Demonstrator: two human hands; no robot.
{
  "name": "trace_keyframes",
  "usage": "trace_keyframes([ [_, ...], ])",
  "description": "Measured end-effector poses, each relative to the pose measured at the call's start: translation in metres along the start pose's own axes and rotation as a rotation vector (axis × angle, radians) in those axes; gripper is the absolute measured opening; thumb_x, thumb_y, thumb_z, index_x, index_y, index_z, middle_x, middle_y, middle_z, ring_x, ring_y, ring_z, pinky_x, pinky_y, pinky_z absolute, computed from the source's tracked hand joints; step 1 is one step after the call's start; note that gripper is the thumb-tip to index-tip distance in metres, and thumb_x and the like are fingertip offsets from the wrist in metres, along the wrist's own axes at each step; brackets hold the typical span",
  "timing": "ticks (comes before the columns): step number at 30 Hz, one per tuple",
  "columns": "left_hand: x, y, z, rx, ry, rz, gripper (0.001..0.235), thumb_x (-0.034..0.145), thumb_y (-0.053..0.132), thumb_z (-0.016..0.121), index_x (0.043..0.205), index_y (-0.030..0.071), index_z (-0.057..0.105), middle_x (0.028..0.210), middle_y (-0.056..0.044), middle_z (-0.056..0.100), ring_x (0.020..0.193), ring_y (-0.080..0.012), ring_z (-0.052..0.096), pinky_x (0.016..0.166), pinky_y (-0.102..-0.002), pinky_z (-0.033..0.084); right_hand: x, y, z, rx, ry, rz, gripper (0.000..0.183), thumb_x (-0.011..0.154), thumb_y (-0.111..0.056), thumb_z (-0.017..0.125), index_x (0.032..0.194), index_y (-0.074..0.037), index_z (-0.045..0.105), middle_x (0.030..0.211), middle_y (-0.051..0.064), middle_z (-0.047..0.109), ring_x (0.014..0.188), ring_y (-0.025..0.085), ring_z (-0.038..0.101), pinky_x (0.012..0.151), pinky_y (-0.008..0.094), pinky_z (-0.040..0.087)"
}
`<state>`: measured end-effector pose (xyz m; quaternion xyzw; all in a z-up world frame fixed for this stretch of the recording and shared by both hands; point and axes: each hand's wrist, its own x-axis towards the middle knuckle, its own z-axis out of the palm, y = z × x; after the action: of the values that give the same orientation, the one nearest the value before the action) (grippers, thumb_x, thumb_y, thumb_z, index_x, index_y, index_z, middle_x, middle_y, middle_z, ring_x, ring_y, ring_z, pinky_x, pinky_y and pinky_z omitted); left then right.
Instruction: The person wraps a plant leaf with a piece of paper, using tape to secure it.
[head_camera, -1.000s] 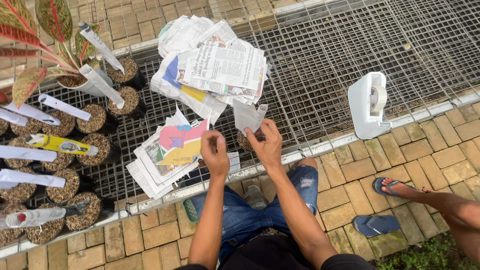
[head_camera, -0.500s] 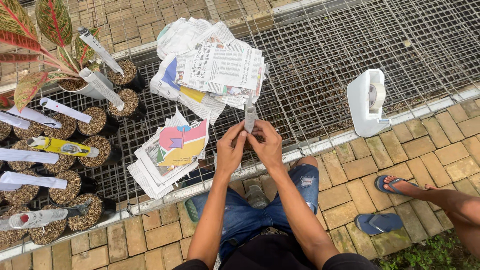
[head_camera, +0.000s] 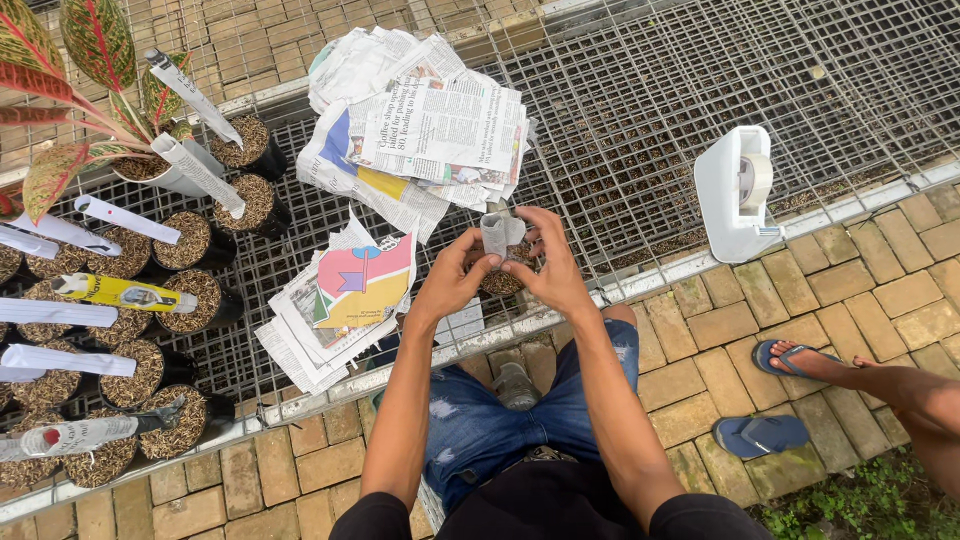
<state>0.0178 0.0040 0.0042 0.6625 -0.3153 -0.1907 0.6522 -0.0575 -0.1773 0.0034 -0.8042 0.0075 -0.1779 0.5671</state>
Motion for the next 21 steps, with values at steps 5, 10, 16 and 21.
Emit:
trace_keyframes([
  [5,0.002,-0.011,-0.001,0.031,-0.046,0.030,0.020,0.105,0.006,0.058,0.125,0.004,0.059,0.115,-0.020,0.068,0.116,-0.0297,0.063,0.098,-0.055,0.054,0.015,0.028,-0.007,-0.155,-0.198,-0.139,0.051,0.090,-0.003,0.073,0.139,-0.015,0.063,0.134,0.012,0.067,0.113,0.027,0.057,0.093,0.042,0.042],
  [10,0.000,0.001,0.001,0.051,-0.049,0.045,0.021,0.106,0.006,0.054,0.127,0.004,0.055,0.116,-0.023,0.065,0.117,-0.0350,0.063,0.099,-0.059,0.052,0.017,0.053,-0.007,-0.135,-0.175,-0.096,0.039,0.089,-0.001,0.075,0.127,-0.011,0.071,0.111,0.012,0.074,0.101,0.028,0.063,0.091,0.045,0.047],
  [16,-0.003,0.000,0.008,0.085,-0.007,0.053,0.020,0.107,0.007,0.052,0.127,0.004,0.054,0.115,-0.024,0.064,0.115,-0.0390,0.063,0.097,-0.061,0.053,0.004,0.039,0.001,-0.158,0.005,-0.120,0.015,0.086,-0.009,0.082,0.099,-0.014,0.077,0.085,0.002,0.074,0.084,0.019,0.065,0.083,0.037,0.051],
  [21,-0.006,0.006,0.014,0.133,0.055,0.067,0.019,0.109,0.009,0.051,0.127,0.005,0.056,0.110,-0.023,0.065,0.101,-0.0309,0.066,0.085,-0.056,0.056,-0.016,0.038,0.020,-0.224,0.155,-0.153,0.010,0.090,-0.010,0.077,0.093,-0.019,0.077,0.082,0.000,0.074,0.081,0.018,0.063,0.084,0.035,0.048],
])
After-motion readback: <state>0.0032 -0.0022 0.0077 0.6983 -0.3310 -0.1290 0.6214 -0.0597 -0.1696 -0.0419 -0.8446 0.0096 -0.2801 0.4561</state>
